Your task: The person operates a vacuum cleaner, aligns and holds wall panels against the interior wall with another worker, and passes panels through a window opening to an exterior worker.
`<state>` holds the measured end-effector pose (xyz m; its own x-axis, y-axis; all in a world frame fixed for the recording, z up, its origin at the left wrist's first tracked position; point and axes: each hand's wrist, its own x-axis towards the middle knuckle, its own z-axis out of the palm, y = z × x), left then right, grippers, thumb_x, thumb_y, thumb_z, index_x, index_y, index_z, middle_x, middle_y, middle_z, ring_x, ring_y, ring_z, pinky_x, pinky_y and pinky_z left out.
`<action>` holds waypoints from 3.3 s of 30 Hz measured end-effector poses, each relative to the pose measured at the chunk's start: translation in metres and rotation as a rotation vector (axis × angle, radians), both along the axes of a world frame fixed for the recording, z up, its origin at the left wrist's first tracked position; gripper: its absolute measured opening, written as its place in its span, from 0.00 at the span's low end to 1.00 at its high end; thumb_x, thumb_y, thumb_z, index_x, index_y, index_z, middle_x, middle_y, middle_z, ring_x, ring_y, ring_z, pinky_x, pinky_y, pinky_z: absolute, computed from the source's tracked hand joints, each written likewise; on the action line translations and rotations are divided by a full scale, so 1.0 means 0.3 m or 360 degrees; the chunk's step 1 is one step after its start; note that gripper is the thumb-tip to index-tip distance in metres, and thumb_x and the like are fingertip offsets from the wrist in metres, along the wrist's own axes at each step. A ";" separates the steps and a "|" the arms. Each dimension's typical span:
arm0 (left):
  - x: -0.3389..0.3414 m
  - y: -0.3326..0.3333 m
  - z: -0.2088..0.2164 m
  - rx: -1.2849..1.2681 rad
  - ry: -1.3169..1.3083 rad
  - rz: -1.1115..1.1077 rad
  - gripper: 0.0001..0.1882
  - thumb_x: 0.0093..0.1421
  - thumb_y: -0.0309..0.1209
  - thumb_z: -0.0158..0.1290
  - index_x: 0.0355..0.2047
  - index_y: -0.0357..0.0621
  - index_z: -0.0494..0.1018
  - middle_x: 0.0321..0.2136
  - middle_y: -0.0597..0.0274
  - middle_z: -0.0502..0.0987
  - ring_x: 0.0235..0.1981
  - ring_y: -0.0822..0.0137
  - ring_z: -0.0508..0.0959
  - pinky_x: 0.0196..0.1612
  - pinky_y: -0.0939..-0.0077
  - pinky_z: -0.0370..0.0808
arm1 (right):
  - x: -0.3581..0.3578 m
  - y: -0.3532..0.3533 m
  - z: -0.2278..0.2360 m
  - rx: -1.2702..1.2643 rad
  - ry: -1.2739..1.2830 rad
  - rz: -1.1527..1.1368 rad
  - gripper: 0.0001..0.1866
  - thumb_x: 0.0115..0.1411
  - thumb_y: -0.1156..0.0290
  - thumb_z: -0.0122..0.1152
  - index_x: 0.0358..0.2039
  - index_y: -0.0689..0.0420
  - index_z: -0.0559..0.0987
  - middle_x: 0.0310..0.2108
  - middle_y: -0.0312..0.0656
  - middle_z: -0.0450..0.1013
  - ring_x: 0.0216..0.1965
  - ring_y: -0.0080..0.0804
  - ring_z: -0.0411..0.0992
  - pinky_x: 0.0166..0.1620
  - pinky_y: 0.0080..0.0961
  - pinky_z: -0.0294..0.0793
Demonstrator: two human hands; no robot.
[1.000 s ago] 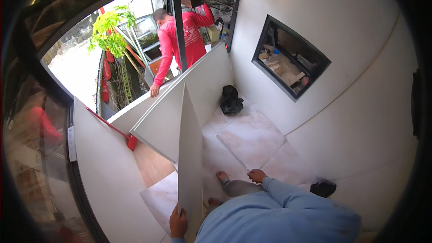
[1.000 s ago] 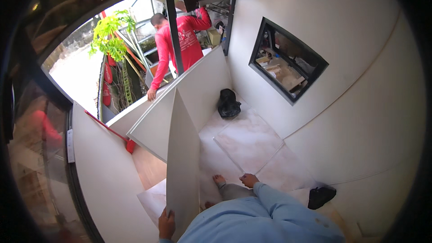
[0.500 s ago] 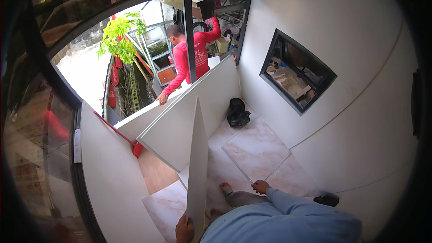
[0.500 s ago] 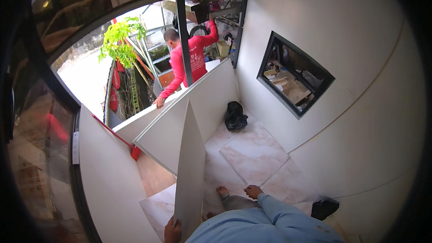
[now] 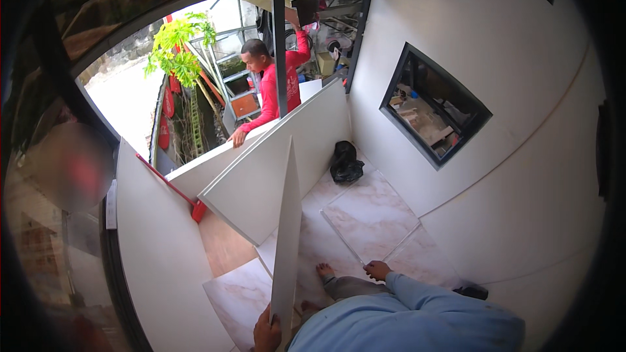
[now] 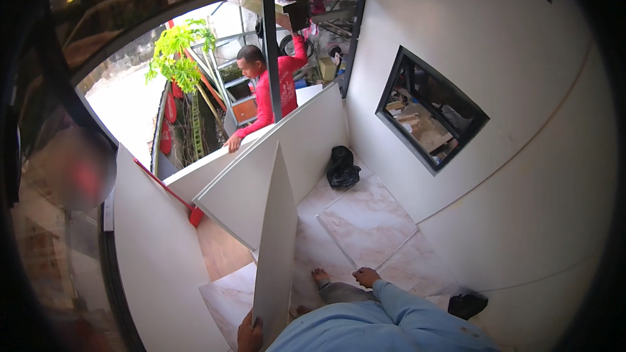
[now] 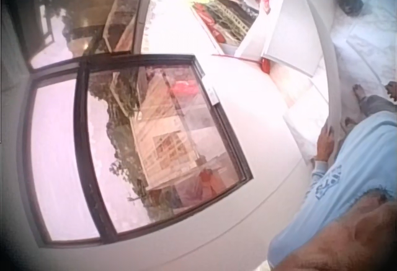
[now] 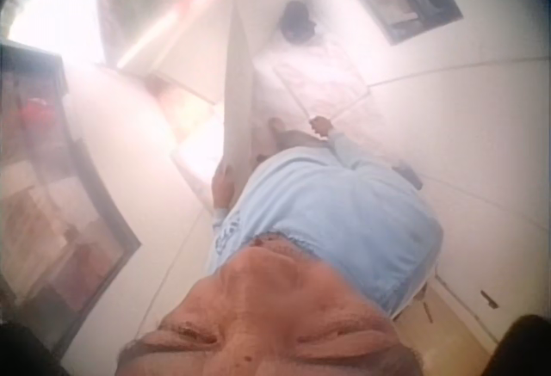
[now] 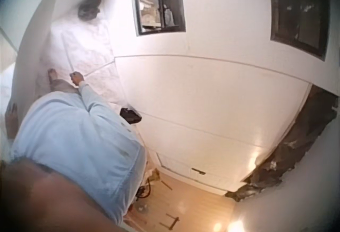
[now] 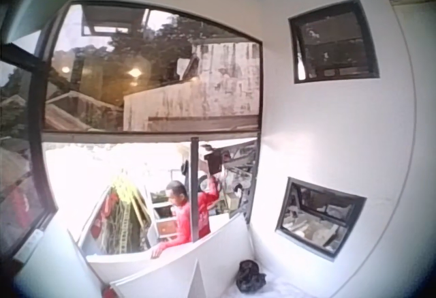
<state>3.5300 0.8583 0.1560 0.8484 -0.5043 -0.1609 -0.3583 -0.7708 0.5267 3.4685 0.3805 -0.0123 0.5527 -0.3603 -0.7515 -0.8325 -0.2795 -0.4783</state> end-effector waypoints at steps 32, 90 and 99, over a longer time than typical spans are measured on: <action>-0.015 -0.059 0.069 -0.0159 0.0247 0.0232 0.22 0.69 0.31 0.45 0.61 0.35 0.70 0.58 0.40 0.74 0.58 0.42 0.72 0.61 0.57 0.70 | 0.017 -0.004 0.004 0.0084 0.0026 -0.0053 0.24 0.65 0.50 0.58 0.46 0.60 0.82 0.36 0.42 0.82 0.31 0.32 0.80 0.30 0.32 0.81; -0.197 0.074 0.158 0.0119 0.0122 0.1155 0.13 0.61 0.45 0.55 0.36 0.53 0.83 0.32 0.57 0.82 0.37 0.53 0.82 0.40 0.56 0.79 | 1.086 0.645 0.765 -0.0311 -0.1656 0.2836 0.15 0.51 0.55 0.74 0.31 0.52 0.84 0.33 0.37 0.79 0.43 0.39 0.76 0.58 0.42 0.68; -0.703 0.392 0.132 0.0524 -0.0221 0.1860 0.13 0.49 0.31 0.60 0.38 0.54 0.84 0.33 0.55 0.83 0.38 0.51 0.83 0.42 0.56 0.79 | 1.084 0.821 0.758 -0.0061 -0.1699 0.2993 0.08 0.56 0.65 0.71 0.31 0.55 0.85 0.32 0.39 0.82 0.35 0.41 0.80 0.40 0.38 0.77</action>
<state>3.3190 0.9759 0.1957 0.7837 0.6211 -0.0091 0.6020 -0.7557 0.2579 3.7937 0.6269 0.2152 0.2726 0.9621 -0.0064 0.8695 -0.2492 -0.4265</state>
